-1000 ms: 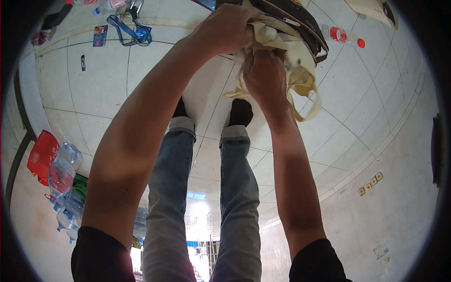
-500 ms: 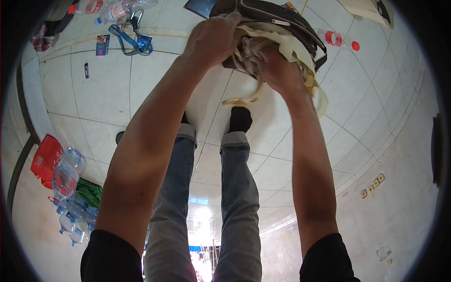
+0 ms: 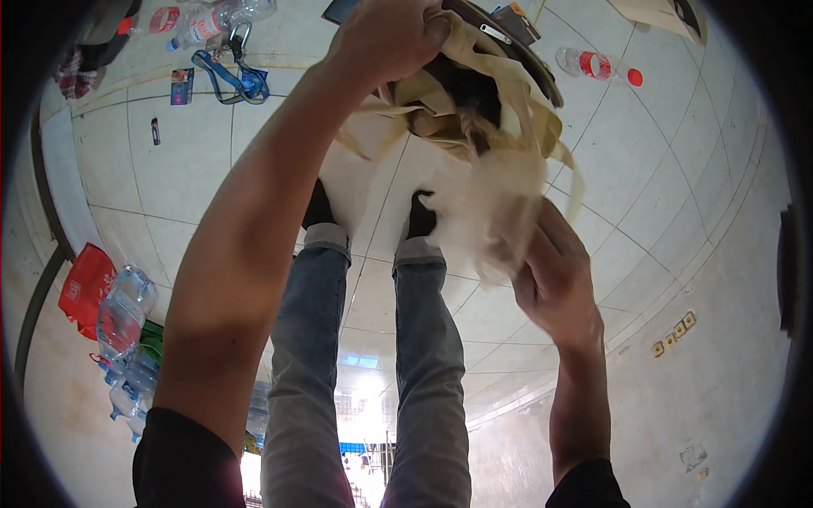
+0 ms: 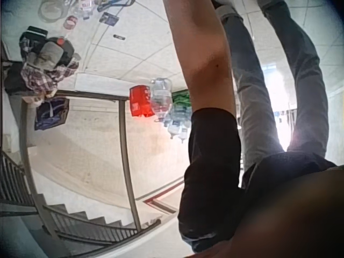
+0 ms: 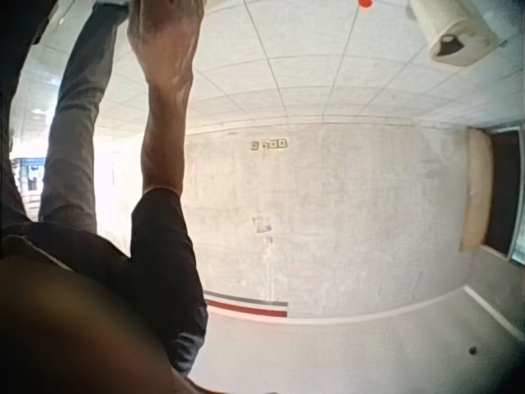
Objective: The recorder uses a crowbar, hammer, and putty knife to scrape and repair a damaged section of a wall near a doorway.
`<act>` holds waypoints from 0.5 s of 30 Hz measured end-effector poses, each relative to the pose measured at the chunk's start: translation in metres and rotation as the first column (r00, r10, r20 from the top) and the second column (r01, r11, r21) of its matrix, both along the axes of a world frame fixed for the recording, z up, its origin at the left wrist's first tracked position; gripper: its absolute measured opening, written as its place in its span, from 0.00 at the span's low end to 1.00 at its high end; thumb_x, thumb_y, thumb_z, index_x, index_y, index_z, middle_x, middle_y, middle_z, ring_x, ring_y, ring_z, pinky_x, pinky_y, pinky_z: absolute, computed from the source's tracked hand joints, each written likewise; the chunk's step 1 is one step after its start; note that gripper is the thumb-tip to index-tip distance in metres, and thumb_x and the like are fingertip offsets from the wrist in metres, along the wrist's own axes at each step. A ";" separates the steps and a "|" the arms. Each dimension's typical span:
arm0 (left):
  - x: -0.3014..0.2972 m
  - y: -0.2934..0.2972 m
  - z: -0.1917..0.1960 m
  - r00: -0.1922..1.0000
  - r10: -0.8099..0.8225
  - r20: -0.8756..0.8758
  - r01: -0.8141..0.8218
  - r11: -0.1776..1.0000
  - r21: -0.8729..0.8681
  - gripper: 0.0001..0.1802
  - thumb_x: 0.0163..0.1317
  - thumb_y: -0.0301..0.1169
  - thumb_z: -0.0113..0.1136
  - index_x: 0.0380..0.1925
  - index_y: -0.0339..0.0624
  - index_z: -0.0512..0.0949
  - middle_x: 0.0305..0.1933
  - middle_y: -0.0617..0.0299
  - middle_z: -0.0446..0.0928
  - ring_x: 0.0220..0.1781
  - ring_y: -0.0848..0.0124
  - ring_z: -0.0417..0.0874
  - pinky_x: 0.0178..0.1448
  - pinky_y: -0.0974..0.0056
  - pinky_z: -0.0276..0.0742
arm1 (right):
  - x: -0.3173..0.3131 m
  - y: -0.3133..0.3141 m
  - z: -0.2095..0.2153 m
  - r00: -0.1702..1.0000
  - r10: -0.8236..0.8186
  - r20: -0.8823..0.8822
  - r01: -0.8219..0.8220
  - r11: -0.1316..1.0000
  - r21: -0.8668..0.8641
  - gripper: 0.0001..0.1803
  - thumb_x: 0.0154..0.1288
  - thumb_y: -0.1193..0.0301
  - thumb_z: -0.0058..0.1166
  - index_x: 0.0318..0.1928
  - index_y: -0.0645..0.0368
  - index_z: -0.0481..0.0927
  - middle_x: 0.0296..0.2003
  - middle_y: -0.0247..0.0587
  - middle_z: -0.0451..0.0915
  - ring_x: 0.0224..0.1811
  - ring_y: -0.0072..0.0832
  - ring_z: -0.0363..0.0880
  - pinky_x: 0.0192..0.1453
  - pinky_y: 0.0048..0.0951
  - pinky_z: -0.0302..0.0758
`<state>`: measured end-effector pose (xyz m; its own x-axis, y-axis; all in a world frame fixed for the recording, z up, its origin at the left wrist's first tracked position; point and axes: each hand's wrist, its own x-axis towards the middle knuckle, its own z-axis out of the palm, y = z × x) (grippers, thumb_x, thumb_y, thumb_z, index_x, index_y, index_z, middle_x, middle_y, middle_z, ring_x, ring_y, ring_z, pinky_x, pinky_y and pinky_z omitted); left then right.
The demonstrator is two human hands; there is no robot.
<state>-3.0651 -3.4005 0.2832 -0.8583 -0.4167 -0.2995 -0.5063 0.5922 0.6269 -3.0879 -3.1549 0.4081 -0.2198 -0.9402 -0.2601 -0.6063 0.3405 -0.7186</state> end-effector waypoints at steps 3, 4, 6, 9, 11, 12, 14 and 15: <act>-0.001 -0.007 -0.014 0.976 -0.069 -0.205 0.046 0.992 -0.114 0.15 0.61 0.39 0.52 0.36 0.36 0.76 0.40 0.39 0.77 0.44 0.44 0.78 0.45 0.50 0.75 | 0.020 0.024 0.015 0.872 -0.461 0.163 0.468 0.884 -0.006 0.12 0.54 0.86 0.54 0.41 0.68 0.77 0.36 0.48 0.77 0.35 0.39 0.82 0.36 0.30 0.78; -0.003 -0.007 -0.018 0.986 -0.136 -0.097 0.139 0.990 0.029 0.14 0.58 0.39 0.54 0.34 0.38 0.77 0.34 0.44 0.78 0.40 0.50 0.80 0.44 0.52 0.75 | 0.020 0.027 0.013 0.871 -0.465 0.160 0.472 0.882 -0.007 0.12 0.54 0.86 0.54 0.41 0.68 0.77 0.36 0.48 0.77 0.35 0.39 0.82 0.36 0.30 0.78; -0.003 0.002 -0.025 0.975 -0.224 -0.002 0.220 0.959 0.178 0.13 0.56 0.39 0.56 0.32 0.40 0.78 0.29 0.49 0.79 0.35 0.55 0.82 0.42 0.54 0.76 | 0.022 0.025 0.010 0.744 -0.575 0.340 0.642 0.756 -0.128 0.11 0.57 0.83 0.54 0.42 0.67 0.76 0.37 0.49 0.78 0.36 0.33 0.82 0.36 0.27 0.78; 0.011 0.013 -0.035 0.961 -0.230 -0.156 0.245 0.966 0.085 0.13 0.55 0.38 0.55 0.31 0.41 0.79 0.24 0.50 0.77 0.30 0.55 0.81 0.39 0.56 0.75 | 0.030 0.025 0.013 0.800 -0.516 0.307 0.584 0.787 -0.199 0.12 0.58 0.82 0.53 0.44 0.69 0.73 0.36 0.47 0.78 0.33 0.30 0.81 0.34 0.25 0.77; 0.010 0.012 -0.034 0.980 -0.130 -0.150 0.156 0.972 0.175 0.13 0.55 0.38 0.55 0.30 0.40 0.79 0.24 0.50 0.78 0.29 0.55 0.80 0.38 0.56 0.75 | 0.037 0.029 0.024 0.761 -0.510 0.402 0.621 0.753 -0.220 0.15 0.58 0.80 0.52 0.47 0.71 0.70 0.32 0.44 0.78 0.26 0.27 0.79 0.30 0.23 0.76; 0.010 0.013 -0.032 0.990 -0.015 -0.139 0.054 0.959 0.277 0.12 0.55 0.38 0.55 0.30 0.40 0.79 0.24 0.50 0.78 0.28 0.56 0.80 0.36 0.56 0.75 | 0.045 0.039 0.042 0.670 -0.626 0.398 0.720 0.680 -0.142 0.19 0.62 0.72 0.53 0.51 0.68 0.69 0.42 0.49 0.77 0.38 0.30 0.80 0.45 0.31 0.77; 0.012 0.005 -0.031 0.983 -0.016 -0.186 0.052 0.981 0.187 0.13 0.56 0.38 0.55 0.28 0.38 0.78 0.22 0.53 0.78 0.24 0.61 0.80 0.32 0.59 0.74 | 0.050 0.061 0.056 0.406 -0.534 0.741 0.872 0.469 -0.140 0.25 0.66 0.63 0.49 0.61 0.58 0.65 0.59 0.47 0.68 0.61 0.35 0.68 0.67 0.44 0.63; 0.011 0.003 -0.028 0.997 0.051 -0.066 -0.028 0.950 0.312 0.14 0.57 0.39 0.55 0.27 0.38 0.78 0.20 0.55 0.77 0.22 0.64 0.79 0.31 0.60 0.74 | 0.050 0.065 0.069 0.196 -0.550 0.812 0.965 0.257 -0.058 0.24 0.67 0.57 0.49 0.58 0.54 0.68 0.54 0.45 0.71 0.53 0.35 0.71 0.57 0.36 0.70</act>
